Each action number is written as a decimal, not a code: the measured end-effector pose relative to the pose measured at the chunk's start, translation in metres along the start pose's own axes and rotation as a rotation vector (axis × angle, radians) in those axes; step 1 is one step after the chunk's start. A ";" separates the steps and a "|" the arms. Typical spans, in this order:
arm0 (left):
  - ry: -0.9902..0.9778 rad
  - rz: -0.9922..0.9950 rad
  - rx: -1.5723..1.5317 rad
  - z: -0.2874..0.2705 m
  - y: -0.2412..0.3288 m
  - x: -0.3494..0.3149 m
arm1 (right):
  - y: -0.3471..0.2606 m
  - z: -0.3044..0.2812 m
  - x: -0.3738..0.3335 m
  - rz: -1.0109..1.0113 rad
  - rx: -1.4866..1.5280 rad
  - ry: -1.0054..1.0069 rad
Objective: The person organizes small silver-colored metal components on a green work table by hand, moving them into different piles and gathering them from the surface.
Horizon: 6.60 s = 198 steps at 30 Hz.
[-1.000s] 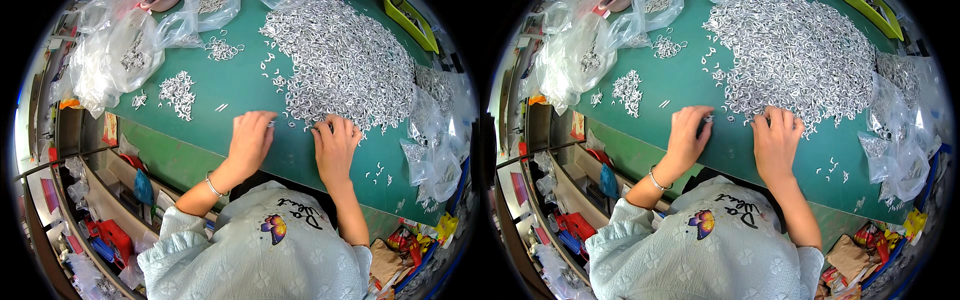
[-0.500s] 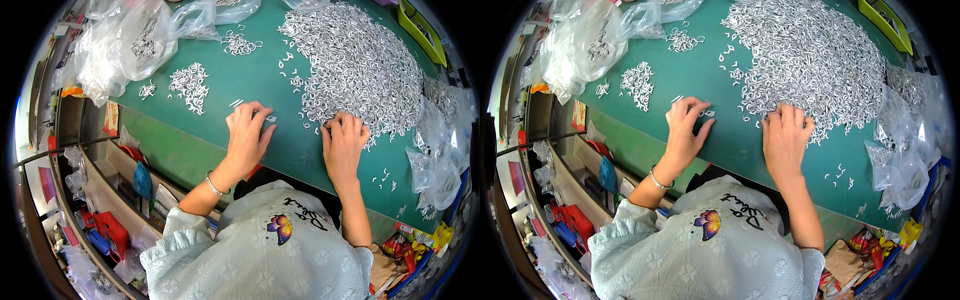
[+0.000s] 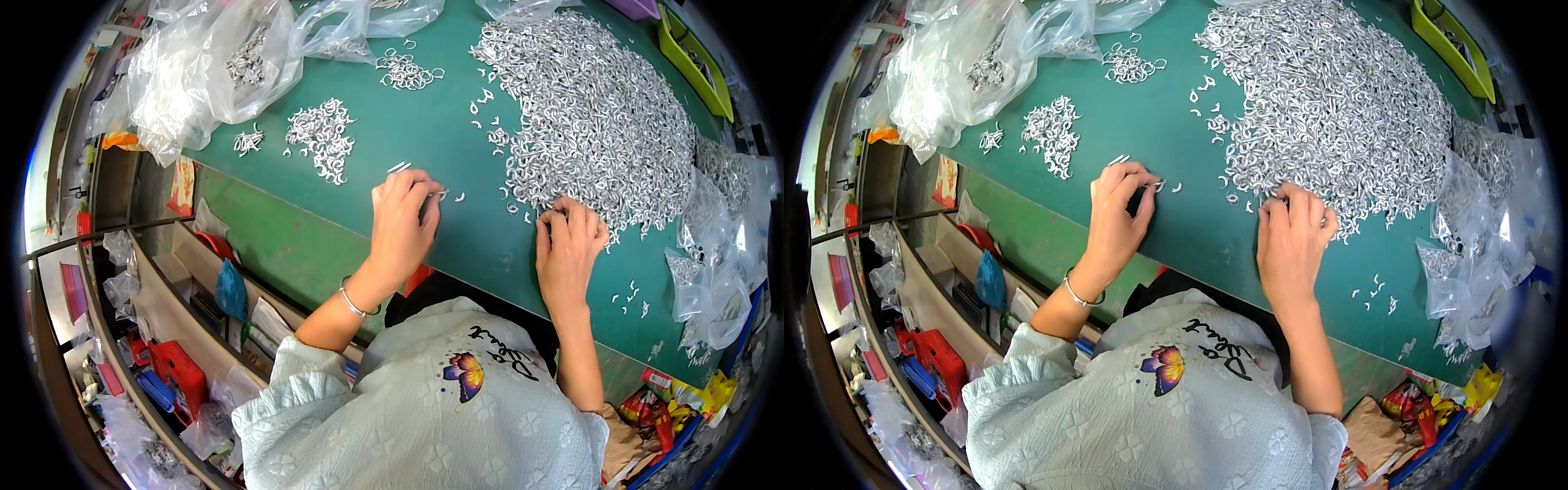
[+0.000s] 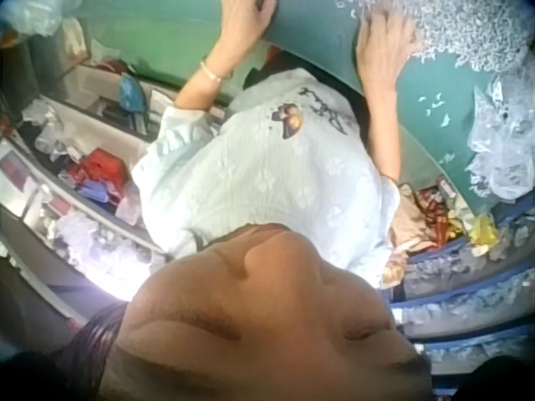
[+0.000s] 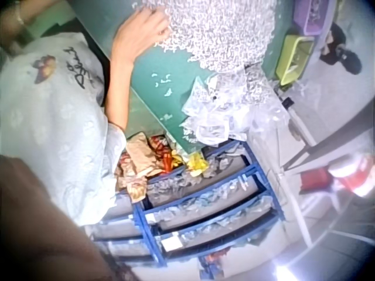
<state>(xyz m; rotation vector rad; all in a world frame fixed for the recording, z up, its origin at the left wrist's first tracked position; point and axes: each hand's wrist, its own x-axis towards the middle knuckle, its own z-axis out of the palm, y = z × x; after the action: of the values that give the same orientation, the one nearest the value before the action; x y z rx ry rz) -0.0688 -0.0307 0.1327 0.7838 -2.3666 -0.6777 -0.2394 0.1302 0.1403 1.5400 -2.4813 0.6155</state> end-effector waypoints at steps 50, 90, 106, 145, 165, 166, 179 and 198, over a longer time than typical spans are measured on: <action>-0.061 0.107 -0.031 0.001 0.010 -0.013 | 0.017 -0.011 0.007 0.024 0.173 0.070; -0.280 0.306 -0.129 0.061 0.074 0.013 | 0.032 -0.020 -0.016 0.133 -0.010 0.061; -0.015 -0.087 -0.022 -0.012 0.014 -0.033 | -0.052 0.025 0.004 -0.223 0.395 0.104; -0.284 0.234 -0.125 0.048 0.076 0.018 | 0.051 -0.033 -0.029 0.063 0.228 0.085; -0.255 0.225 -0.288 0.068 0.099 0.013 | 0.048 -0.044 -0.030 0.259 0.404 0.219; -0.252 0.261 -0.232 0.069 0.099 0.016 | 0.044 -0.046 -0.028 0.220 0.441 0.213; -0.345 0.439 0.022 0.094 0.090 0.044 | 0.034 -0.044 -0.044 0.296 0.446 0.114; -0.874 -0.710 -1.260 0.043 0.083 0.027 | 0.011 -0.042 -0.033 0.176 0.504 0.060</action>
<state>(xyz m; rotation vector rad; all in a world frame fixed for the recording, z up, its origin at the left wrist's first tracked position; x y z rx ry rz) -0.1453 0.0224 0.1607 0.7232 -1.5146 -2.8306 -0.2379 0.1788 0.1637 1.4158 -2.5575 1.3810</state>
